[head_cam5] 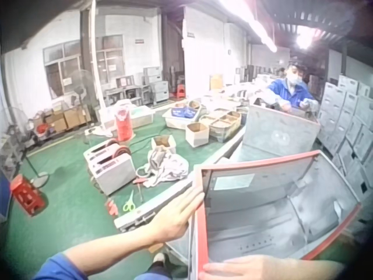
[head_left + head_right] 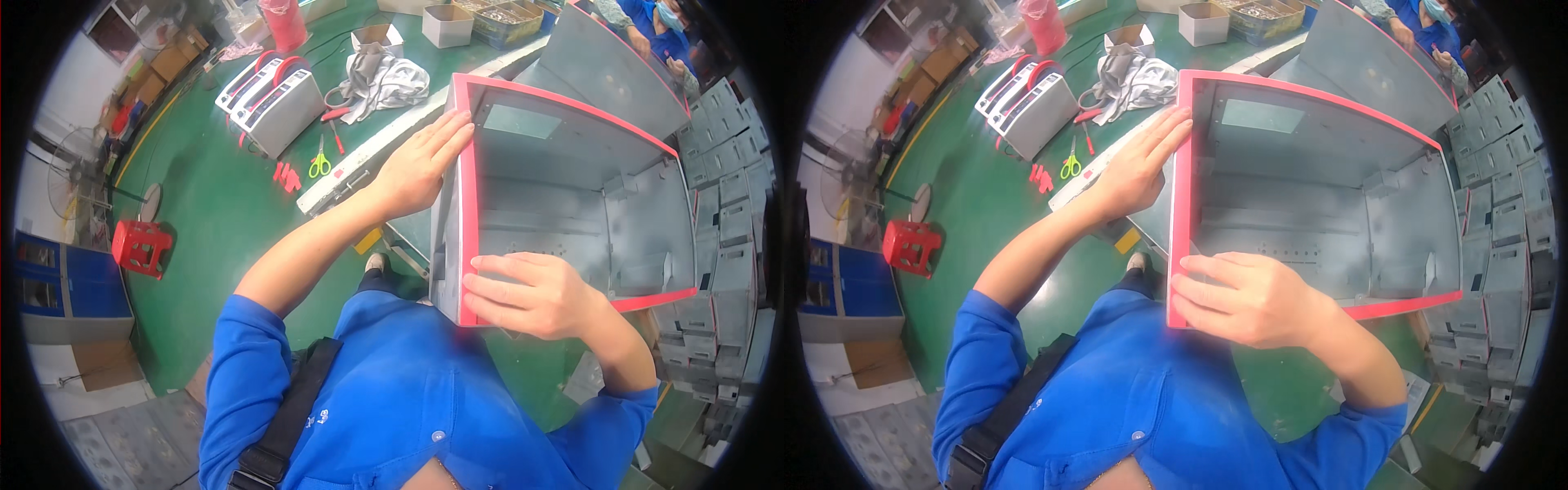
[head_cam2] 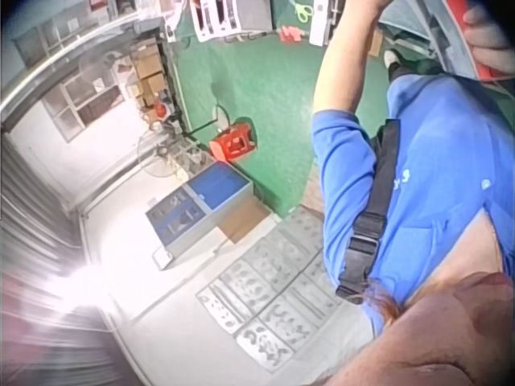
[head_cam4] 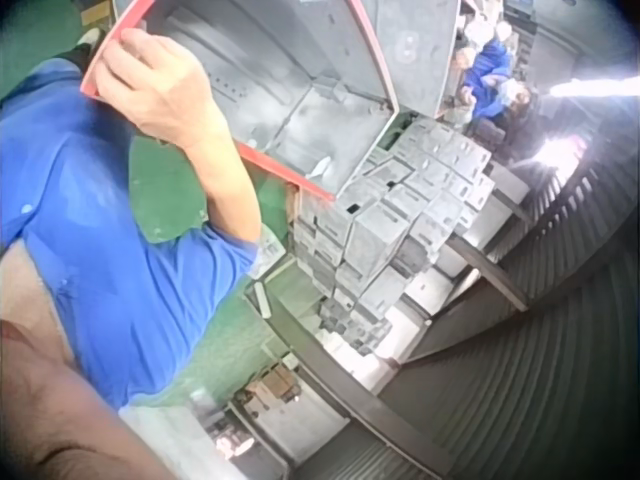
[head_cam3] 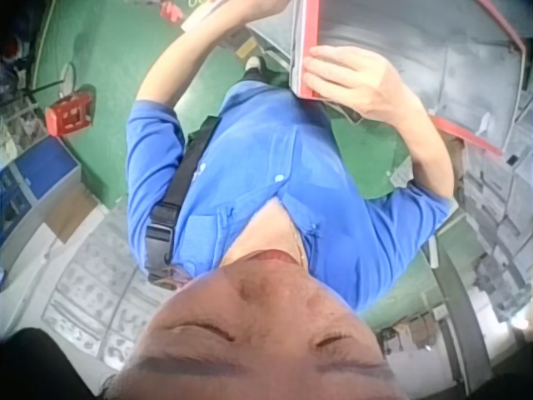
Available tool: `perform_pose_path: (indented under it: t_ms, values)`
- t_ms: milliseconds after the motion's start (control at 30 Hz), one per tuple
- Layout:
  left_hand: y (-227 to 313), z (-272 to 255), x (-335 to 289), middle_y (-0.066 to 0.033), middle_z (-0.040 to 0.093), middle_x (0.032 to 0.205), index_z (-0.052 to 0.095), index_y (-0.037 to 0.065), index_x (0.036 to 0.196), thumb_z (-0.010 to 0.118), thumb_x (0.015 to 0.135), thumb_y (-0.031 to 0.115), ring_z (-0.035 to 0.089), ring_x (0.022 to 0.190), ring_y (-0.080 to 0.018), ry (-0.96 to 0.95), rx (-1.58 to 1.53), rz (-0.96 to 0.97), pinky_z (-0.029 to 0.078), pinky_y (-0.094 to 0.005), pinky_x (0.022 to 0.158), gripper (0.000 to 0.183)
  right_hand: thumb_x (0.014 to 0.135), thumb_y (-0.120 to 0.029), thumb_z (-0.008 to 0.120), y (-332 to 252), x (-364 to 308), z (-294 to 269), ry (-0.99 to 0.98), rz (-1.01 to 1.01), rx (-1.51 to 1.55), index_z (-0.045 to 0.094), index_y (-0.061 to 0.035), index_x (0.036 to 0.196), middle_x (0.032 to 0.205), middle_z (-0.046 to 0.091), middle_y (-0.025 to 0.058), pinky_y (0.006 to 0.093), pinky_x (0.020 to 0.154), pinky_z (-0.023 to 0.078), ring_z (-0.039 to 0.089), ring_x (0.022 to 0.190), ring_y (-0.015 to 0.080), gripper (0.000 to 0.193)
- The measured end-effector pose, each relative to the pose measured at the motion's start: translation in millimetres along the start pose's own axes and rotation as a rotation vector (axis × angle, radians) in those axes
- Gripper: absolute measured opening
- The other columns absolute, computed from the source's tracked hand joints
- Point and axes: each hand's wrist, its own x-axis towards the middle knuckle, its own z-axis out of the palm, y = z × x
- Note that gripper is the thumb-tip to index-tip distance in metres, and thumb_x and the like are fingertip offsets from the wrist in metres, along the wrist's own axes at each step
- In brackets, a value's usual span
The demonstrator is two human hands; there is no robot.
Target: Applying and trimming red protective tape to the edges of metal cabinet enclosures.
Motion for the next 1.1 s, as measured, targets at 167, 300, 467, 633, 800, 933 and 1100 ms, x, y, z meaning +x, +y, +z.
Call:
perform_pose_path:
  t_ms: [167,300,467,633,800,933,1100]
  values:
    - [16,-9,-9,-0.0232,0.040,0.128,0.042,-0.006,0.121,0.043,0.058,-0.015,0.038,0.121,-0.0374,-0.024,-0.002,0.041,0.033,-0.0422,0.099,0.063,0.065,-0.009,0.061,-13,-6,2,-0.005,-0.005,0.016,0.062,-0.0051,0.081,0.094,0.060,0.0049,0.0306,0.075,0.050,0.059,0.091,0.0203,0.016]
    - [61,-22,-38,-0.0239,0.048,0.121,0.049,-0.008,0.113,0.047,0.069,-0.004,0.046,0.113,-0.0371,-0.085,-0.093,0.179,0.039,-0.0427,0.095,0.044,0.065,-0.008,0.061,-27,-20,-1,0.007,0.032,0.018,0.062,-0.0049,0.080,0.094,0.060,0.0052,0.0312,0.076,0.050,0.059,0.089,0.0203,0.015]
    - [109,-39,-69,-0.0213,0.051,0.119,0.053,-0.006,0.109,0.051,0.075,0.006,0.051,0.110,-0.0323,-0.123,-0.125,0.257,0.043,-0.0384,0.093,0.037,0.066,-0.004,0.060,-32,-39,-4,0.194,0.239,-0.036,0.062,-0.0049,0.084,0.090,0.062,0.0067,0.0317,0.069,0.048,0.060,0.084,0.0223,0.018]
    - [119,-41,-75,-0.0152,0.055,0.115,0.055,-0.003,0.107,0.051,0.078,0.006,0.053,0.107,-0.0269,-0.120,-0.169,0.324,0.045,-0.0363,0.090,0.031,0.066,-0.002,0.060,-36,-51,3,0.299,0.335,-0.085,0.060,-0.0046,0.089,0.089,0.063,0.0084,0.0317,0.065,0.047,0.061,0.082,0.0240,0.023]
    - [106,-42,-73,-0.0149,0.056,0.113,0.058,-0.001,0.101,0.051,0.079,0.006,0.054,0.106,-0.0274,-0.094,-0.328,0.405,0.045,-0.0374,0.090,0.024,0.068,-0.001,0.060,-39,-50,8,0.316,0.365,-0.191,0.059,-0.0054,0.089,0.087,0.062,0.0075,0.0310,0.063,0.047,0.061,0.080,0.0234,0.022]
    - [84,-44,-61,-0.0167,0.057,0.112,0.057,0.003,0.098,0.054,0.081,0.008,0.055,0.106,-0.0278,-0.048,-0.412,0.455,0.042,-0.0385,0.091,0.018,0.069,-0.003,0.058,-41,-55,17,0.277,0.341,-0.378,0.059,-0.0062,0.088,0.084,0.062,0.0067,0.0295,0.059,0.047,0.061,0.078,0.0220,0.019]
    - [40,-30,-25,-0.0180,0.050,0.121,0.045,0.000,0.121,0.050,0.085,0.017,0.046,0.115,-0.0333,-0.151,-0.423,0.140,0.033,-0.0453,0.098,0.040,0.069,-0.003,0.051,-38,-52,32,0.374,0.407,-0.538,0.057,-0.0064,0.090,0.081,0.063,0.0074,0.0258,0.054,0.046,0.061,0.072,0.0207,0.022]
